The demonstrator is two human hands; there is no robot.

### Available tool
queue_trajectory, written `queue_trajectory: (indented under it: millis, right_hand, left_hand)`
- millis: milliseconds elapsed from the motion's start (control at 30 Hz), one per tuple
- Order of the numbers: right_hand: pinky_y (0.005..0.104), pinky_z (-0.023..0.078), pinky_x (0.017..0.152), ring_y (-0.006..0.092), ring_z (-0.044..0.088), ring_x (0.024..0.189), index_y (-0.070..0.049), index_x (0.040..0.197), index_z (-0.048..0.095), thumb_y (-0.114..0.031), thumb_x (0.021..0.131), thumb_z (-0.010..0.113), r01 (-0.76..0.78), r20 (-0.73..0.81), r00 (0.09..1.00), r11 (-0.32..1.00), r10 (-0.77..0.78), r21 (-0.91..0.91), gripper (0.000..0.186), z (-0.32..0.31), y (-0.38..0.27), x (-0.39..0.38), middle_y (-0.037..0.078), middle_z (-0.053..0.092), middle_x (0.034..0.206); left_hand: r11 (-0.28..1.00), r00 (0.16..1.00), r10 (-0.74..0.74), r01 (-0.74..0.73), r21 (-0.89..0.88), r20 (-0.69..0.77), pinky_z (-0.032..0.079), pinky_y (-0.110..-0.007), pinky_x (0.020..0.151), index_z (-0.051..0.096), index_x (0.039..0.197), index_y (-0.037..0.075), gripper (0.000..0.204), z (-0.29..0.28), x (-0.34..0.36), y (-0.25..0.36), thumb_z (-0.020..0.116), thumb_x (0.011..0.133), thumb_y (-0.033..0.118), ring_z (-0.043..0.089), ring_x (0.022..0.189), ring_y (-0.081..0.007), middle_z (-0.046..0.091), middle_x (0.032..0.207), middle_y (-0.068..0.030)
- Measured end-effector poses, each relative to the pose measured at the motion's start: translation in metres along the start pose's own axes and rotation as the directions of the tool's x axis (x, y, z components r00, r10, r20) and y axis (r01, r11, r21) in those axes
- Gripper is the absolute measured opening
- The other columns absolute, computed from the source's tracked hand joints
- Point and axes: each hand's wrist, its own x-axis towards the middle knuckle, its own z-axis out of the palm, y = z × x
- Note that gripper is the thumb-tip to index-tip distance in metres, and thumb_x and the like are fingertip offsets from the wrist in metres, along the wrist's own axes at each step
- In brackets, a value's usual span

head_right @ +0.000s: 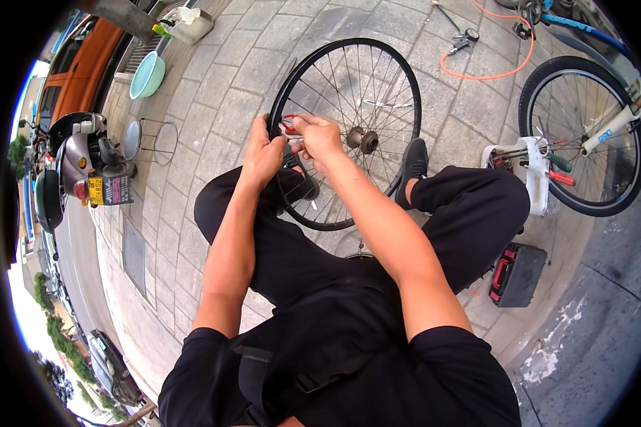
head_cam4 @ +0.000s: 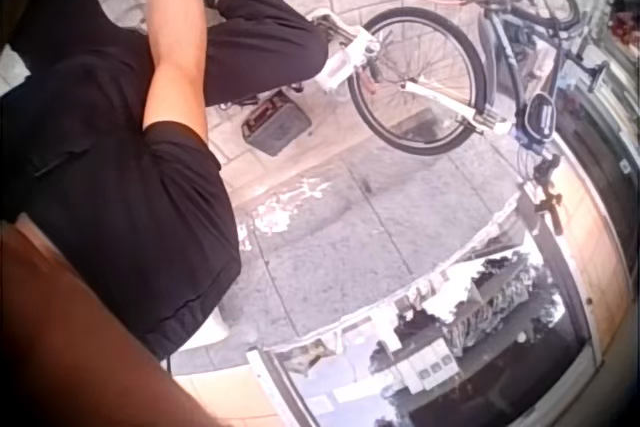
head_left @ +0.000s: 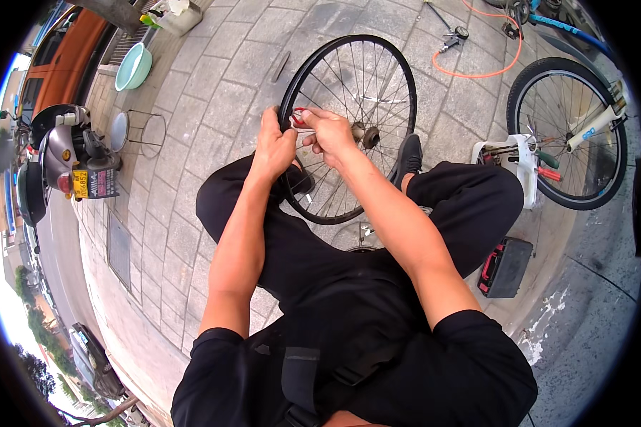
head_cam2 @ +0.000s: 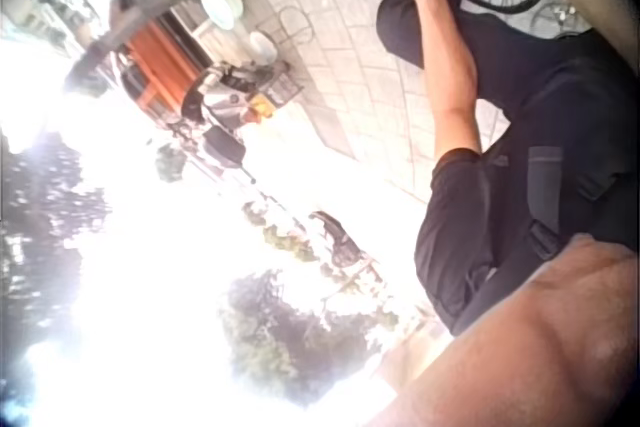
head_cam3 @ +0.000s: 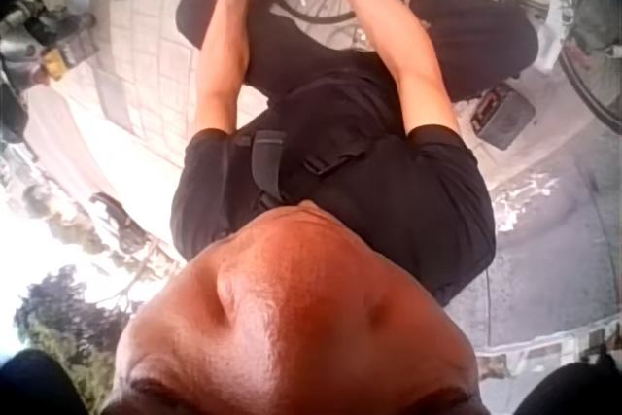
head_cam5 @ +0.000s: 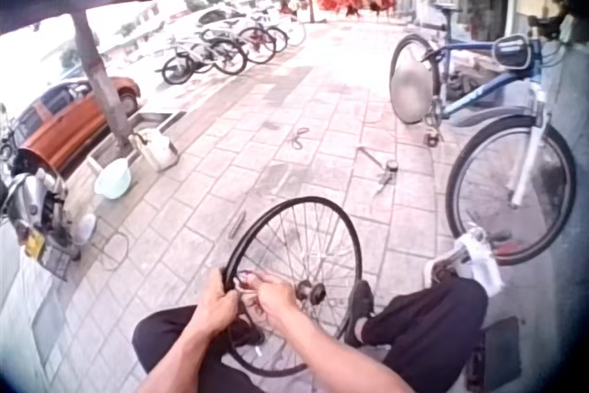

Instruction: The person sits on a sidewalk and uses a red tire lever to pry the tire bead off the rim of a bicycle wheel. They repeatedly insert the lever and work it around the circumference to loosen the tire from the rim.

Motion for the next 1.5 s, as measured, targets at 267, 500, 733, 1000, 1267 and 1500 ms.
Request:
queue_trajectory:
  millis: [267,500,733,1000,1267,1500]
  right_hand:
    - [0.0304,0.031,0.044,0.0088,0.040,0.046,-0.012,0.087,0.066,-0.022,0.096,0.070,-0.197,-0.108,0.972,0.974,0.210,0.115,0.014,-0.002,-0.007,0.000,0.000,0.058,0.066]
    - [0.0284,0.026,0.042,0.0075,0.034,0.044,-0.018,0.085,0.059,-0.023,0.098,0.065,-0.307,-0.036,0.949,0.941,0.314,0.142,0.015,-0.017,-0.034,0.021,-0.007,0.043,0.059]
    - [0.0273,0.027,0.044,0.0071,0.037,0.047,-0.019,0.088,0.059,-0.034,0.104,0.060,-0.326,0.072,0.945,0.940,0.320,0.102,0.022,-0.018,-0.024,0.016,-0.007,0.048,0.065]
    - [0.0215,0.036,0.046,0.0095,0.050,0.060,-0.019,0.108,0.067,-0.048,0.104,0.062,-0.239,0.180,0.959,0.967,0.220,0.091,0.030,-0.030,-0.031,-0.015,-0.001,0.066,0.090]
    - [0.0208,0.031,0.041,0.0056,0.044,0.053,-0.014,0.097,0.064,-0.034,0.104,0.065,-0.280,0.199,0.950,0.937,0.239,0.209,0.021,-0.025,-0.034,-0.006,-0.003,0.060,0.076]
    - [0.0257,0.026,0.041,0.0060,0.034,0.043,-0.016,0.086,0.057,-0.026,0.105,0.059,-0.325,0.000,0.945,0.942,0.326,0.080,0.021,-0.006,-0.036,0.002,-0.006,0.052,0.064]
  left_hand:
    - [0.967,0.957,0.249,-0.237,0.093,-0.151,0.049,-0.049,0.094,0.049,0.133,-0.009,0.047,0.018,-0.020,0.021,0.062,0.094,0.012,0.059,0.106,-0.0473,0.056,0.119,-0.0314]
    - [0.945,0.921,0.325,-0.310,0.101,-0.214,0.050,-0.053,0.092,0.056,0.135,-0.003,0.050,0.032,0.005,0.025,0.072,0.094,0.021,0.063,0.109,-0.0472,0.067,0.115,-0.0283]
    - [0.933,0.917,0.325,-0.271,0.237,-0.231,0.044,-0.050,0.094,0.060,0.126,-0.004,0.045,0.013,-0.008,0.044,0.073,0.094,0.024,0.064,0.105,-0.0430,0.069,0.106,-0.0258]
    - [0.951,0.921,0.297,-0.259,0.171,-0.252,0.044,-0.049,0.092,0.064,0.116,-0.003,0.040,0.020,-0.007,0.044,0.074,0.093,0.029,0.065,0.096,-0.0439,0.071,0.100,-0.0246]
    - [0.948,0.923,0.308,-0.276,0.158,-0.233,0.045,-0.052,0.091,0.063,0.119,-0.002,0.041,0.016,-0.011,0.041,0.075,0.091,0.025,0.062,0.106,-0.0437,0.068,0.109,-0.0249]
    - [0.916,0.879,0.394,-0.353,0.189,-0.269,0.046,-0.050,0.092,0.060,0.126,-0.005,0.047,0.016,-0.012,0.034,0.075,0.090,0.021,0.060,0.106,-0.0433,0.065,0.110,-0.0255]
